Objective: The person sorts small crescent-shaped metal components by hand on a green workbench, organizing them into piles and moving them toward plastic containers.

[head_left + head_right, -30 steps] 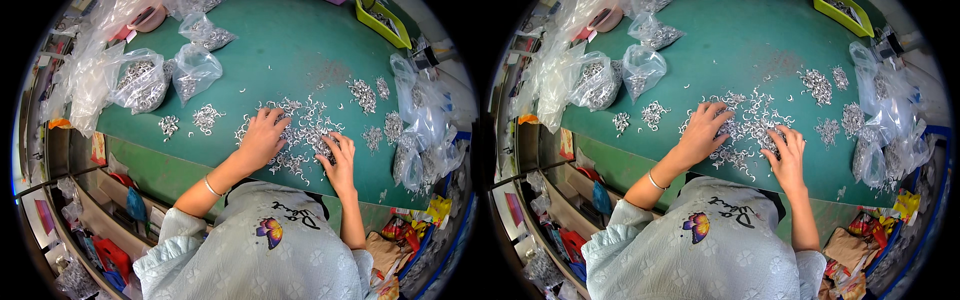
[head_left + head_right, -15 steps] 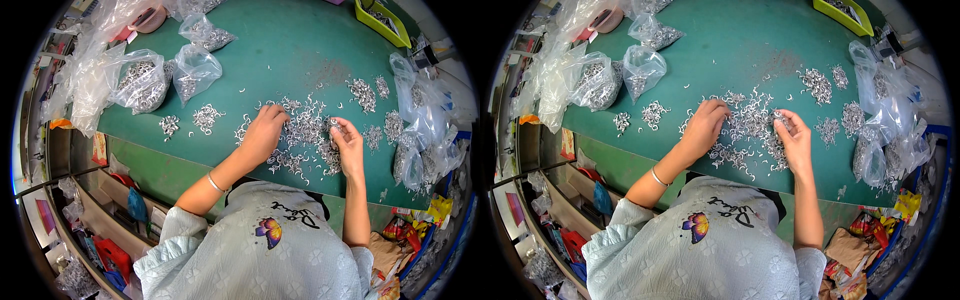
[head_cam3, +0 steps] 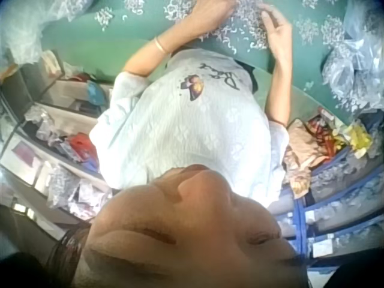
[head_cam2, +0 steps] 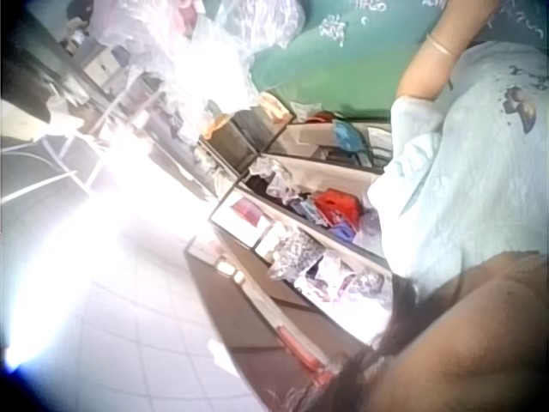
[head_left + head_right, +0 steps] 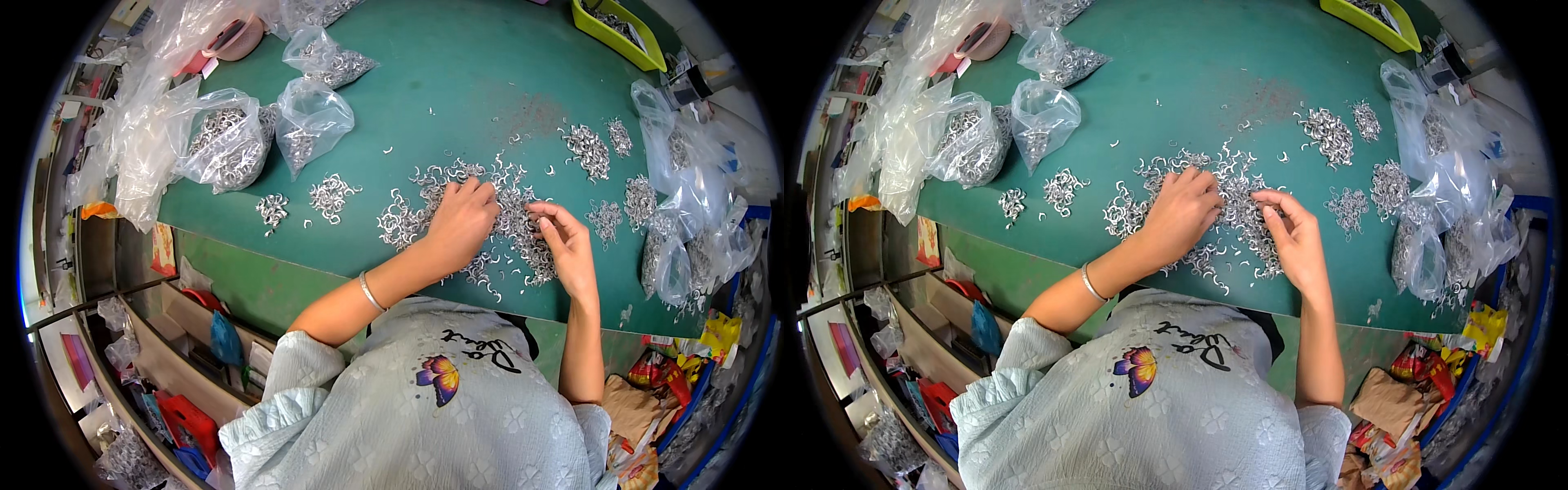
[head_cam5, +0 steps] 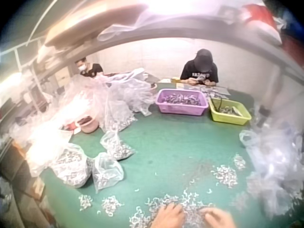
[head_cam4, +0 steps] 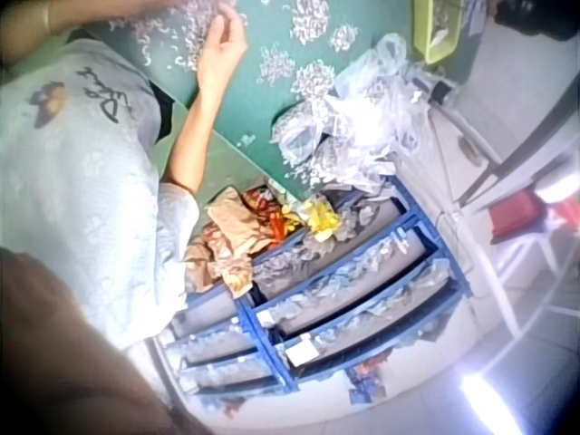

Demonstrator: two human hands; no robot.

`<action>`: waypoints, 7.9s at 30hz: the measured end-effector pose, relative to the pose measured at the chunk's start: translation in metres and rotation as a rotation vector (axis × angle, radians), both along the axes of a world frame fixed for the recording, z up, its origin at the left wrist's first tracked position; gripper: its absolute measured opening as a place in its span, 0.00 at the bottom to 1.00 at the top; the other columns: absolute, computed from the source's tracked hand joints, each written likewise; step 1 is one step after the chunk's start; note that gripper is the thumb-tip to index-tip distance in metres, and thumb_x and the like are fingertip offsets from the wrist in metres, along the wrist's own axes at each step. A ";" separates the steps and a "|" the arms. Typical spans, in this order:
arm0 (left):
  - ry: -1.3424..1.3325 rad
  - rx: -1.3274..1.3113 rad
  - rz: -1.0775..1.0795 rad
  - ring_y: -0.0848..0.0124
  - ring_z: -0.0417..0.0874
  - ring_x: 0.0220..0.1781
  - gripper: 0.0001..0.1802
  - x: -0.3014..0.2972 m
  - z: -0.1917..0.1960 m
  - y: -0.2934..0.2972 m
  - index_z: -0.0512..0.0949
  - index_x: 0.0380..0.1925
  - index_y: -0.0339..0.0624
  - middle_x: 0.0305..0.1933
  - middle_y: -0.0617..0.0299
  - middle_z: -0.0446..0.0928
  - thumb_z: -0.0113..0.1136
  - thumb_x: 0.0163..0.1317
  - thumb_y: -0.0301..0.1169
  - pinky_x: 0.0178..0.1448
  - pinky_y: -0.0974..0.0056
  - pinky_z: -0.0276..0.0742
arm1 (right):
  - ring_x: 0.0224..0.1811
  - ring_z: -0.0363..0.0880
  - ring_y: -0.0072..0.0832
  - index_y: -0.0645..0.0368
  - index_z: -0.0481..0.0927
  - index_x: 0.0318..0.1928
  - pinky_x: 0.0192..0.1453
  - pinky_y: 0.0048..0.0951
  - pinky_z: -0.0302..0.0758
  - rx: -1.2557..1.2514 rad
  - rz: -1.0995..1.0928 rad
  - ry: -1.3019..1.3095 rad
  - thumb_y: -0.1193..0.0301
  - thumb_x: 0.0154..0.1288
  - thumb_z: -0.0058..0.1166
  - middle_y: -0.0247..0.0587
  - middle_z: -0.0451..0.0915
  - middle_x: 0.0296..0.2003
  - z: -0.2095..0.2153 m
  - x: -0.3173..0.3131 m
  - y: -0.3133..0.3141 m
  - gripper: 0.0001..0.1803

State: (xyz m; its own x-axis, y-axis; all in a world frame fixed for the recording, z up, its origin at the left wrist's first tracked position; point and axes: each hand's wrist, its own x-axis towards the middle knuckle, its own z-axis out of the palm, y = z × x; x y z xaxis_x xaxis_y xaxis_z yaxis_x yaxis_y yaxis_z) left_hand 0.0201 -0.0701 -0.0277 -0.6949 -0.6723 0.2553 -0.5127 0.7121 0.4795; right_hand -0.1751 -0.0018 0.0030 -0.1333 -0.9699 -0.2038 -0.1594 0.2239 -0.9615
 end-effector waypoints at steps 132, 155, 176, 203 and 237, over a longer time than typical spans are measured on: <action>-0.157 0.047 0.146 0.48 0.54 0.76 0.30 0.044 -0.008 0.045 0.70 0.62 0.42 0.74 0.51 0.58 0.61 0.57 0.29 0.73 0.37 0.53 | 0.23 0.55 0.11 0.64 0.79 0.38 0.25 0.20 0.53 -0.001 0.036 0.080 0.75 0.70 0.53 0.21 0.64 0.21 -0.004 0.073 0.003 0.05; 0.016 0.134 0.151 0.51 0.57 0.76 0.23 0.083 0.002 0.031 0.73 0.58 0.38 0.71 0.51 0.63 0.55 0.60 0.21 0.76 0.41 0.51 | 0.26 0.79 0.48 0.46 0.81 0.57 0.33 0.44 0.73 -0.113 0.267 0.949 0.71 0.63 0.58 0.52 0.80 0.25 -0.002 0.041 -0.003 0.20; 0.184 0.171 0.494 0.48 0.64 0.71 0.20 0.101 -0.004 0.044 0.75 0.53 0.36 0.66 0.48 0.67 0.62 0.60 0.25 0.74 0.45 0.58 | 0.25 0.79 0.46 0.48 0.82 0.51 0.29 0.45 0.72 -0.140 0.194 0.936 0.67 0.66 0.57 0.47 0.81 0.24 -0.002 0.051 -0.002 0.14; 0.107 0.208 0.268 0.49 0.56 0.76 0.21 0.083 0.008 0.074 0.80 0.50 0.46 0.73 0.54 0.62 0.69 0.54 0.30 0.72 0.33 0.49 | 0.24 0.79 0.41 0.52 0.79 0.36 0.25 0.41 0.72 -0.213 0.356 0.849 0.67 0.57 0.65 0.41 0.78 0.21 -0.005 0.080 0.021 0.09; -0.075 0.081 0.406 0.37 0.44 0.77 0.50 0.065 -0.015 0.043 0.54 0.71 0.33 0.76 0.36 0.44 0.62 0.59 0.53 0.75 0.35 0.44 | 0.25 0.56 0.09 0.62 0.75 0.40 0.28 0.17 0.53 -0.263 -0.680 0.227 0.67 0.77 0.46 0.20 0.63 0.24 -0.058 -0.006 0.056 0.11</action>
State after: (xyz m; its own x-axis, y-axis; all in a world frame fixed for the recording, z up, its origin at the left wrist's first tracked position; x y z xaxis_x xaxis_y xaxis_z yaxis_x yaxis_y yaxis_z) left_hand 0.0854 -0.0271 -0.0425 -0.3842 -0.9112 0.1486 -0.7797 0.4064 0.4763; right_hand -0.1806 0.0546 -0.0554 -0.7296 -0.6721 0.1266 -0.2684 0.1112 -0.9569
